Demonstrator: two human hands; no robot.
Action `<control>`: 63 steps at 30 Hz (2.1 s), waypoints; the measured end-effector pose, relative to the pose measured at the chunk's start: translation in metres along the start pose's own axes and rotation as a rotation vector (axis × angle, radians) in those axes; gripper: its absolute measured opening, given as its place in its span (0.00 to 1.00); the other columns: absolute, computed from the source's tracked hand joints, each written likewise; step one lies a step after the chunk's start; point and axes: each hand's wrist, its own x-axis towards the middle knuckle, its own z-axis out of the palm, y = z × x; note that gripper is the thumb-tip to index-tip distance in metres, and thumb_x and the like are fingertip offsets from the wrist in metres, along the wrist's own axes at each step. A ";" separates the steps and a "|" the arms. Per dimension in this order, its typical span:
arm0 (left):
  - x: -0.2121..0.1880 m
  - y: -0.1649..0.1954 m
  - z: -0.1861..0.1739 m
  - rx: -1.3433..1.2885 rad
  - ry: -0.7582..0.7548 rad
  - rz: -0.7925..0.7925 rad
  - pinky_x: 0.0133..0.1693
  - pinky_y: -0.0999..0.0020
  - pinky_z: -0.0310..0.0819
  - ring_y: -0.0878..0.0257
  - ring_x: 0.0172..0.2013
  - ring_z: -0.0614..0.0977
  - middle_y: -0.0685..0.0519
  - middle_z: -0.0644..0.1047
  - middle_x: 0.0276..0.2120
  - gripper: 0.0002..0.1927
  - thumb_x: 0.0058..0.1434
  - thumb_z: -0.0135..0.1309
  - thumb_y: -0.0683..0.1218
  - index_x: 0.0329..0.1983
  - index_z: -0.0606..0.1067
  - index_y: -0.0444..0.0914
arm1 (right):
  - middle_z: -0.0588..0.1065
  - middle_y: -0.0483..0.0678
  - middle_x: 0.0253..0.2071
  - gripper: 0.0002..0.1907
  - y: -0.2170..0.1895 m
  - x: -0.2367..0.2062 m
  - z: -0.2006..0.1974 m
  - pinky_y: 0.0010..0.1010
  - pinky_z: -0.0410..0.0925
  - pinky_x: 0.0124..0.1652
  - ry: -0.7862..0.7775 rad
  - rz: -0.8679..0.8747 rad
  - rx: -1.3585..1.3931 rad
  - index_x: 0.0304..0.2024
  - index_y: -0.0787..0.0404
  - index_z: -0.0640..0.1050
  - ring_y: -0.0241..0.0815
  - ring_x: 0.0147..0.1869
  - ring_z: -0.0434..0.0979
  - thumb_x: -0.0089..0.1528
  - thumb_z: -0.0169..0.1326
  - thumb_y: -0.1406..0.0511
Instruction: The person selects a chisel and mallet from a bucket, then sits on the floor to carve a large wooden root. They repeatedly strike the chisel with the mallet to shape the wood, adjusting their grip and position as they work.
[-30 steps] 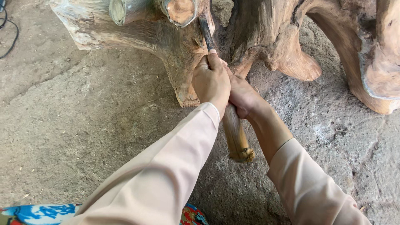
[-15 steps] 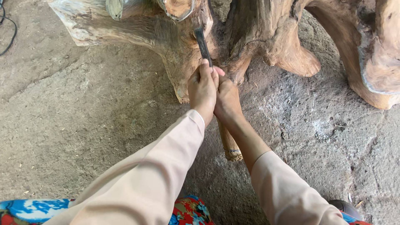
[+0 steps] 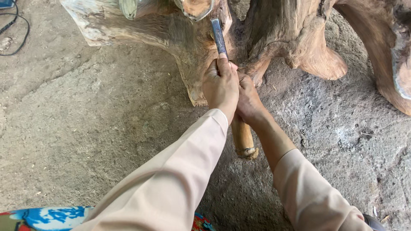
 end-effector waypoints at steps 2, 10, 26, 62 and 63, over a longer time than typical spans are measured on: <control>0.000 -0.003 0.000 0.136 0.076 0.096 0.32 0.62 0.78 0.60 0.28 0.85 0.51 0.81 0.28 0.23 0.71 0.43 0.59 0.32 0.79 0.38 | 0.76 0.44 0.32 0.14 0.007 0.004 0.006 0.28 0.71 0.34 -0.032 -0.023 0.224 0.39 0.64 0.77 0.33 0.34 0.73 0.71 0.49 0.59; 0.007 -0.006 -0.022 0.414 0.229 0.423 0.37 0.56 0.75 0.53 0.35 0.81 0.47 0.77 0.34 0.20 0.70 0.46 0.57 0.39 0.81 0.39 | 0.77 0.43 0.35 0.13 0.007 -0.001 0.043 0.28 0.70 0.35 -0.132 0.093 0.887 0.44 0.60 0.78 0.34 0.35 0.74 0.71 0.46 0.60; 0.000 0.010 -0.007 0.086 -0.072 -0.055 0.34 0.66 0.77 0.64 0.29 0.83 0.53 0.83 0.30 0.22 0.71 0.41 0.55 0.37 0.80 0.37 | 0.79 0.47 0.28 0.32 -0.023 -0.010 0.006 0.32 0.72 0.35 0.112 -0.054 -0.135 0.38 0.65 0.80 0.37 0.33 0.78 0.72 0.36 0.47; 0.025 0.033 -0.030 0.276 -0.194 0.067 0.46 0.61 0.80 0.55 0.41 0.87 0.46 0.86 0.39 0.25 0.68 0.39 0.56 0.39 0.82 0.35 | 0.80 0.45 0.33 0.20 -0.027 0.008 0.044 0.28 0.72 0.34 0.185 -0.175 0.064 0.40 0.63 0.79 0.33 0.35 0.79 0.70 0.45 0.55; 0.024 0.032 -0.027 0.190 -0.208 0.092 0.45 0.61 0.81 0.55 0.40 0.88 0.44 0.86 0.39 0.25 0.69 0.39 0.55 0.39 0.82 0.33 | 0.81 0.45 0.33 0.19 -0.029 0.007 0.039 0.27 0.72 0.33 0.232 -0.194 -0.070 0.38 0.61 0.80 0.33 0.35 0.81 0.68 0.46 0.55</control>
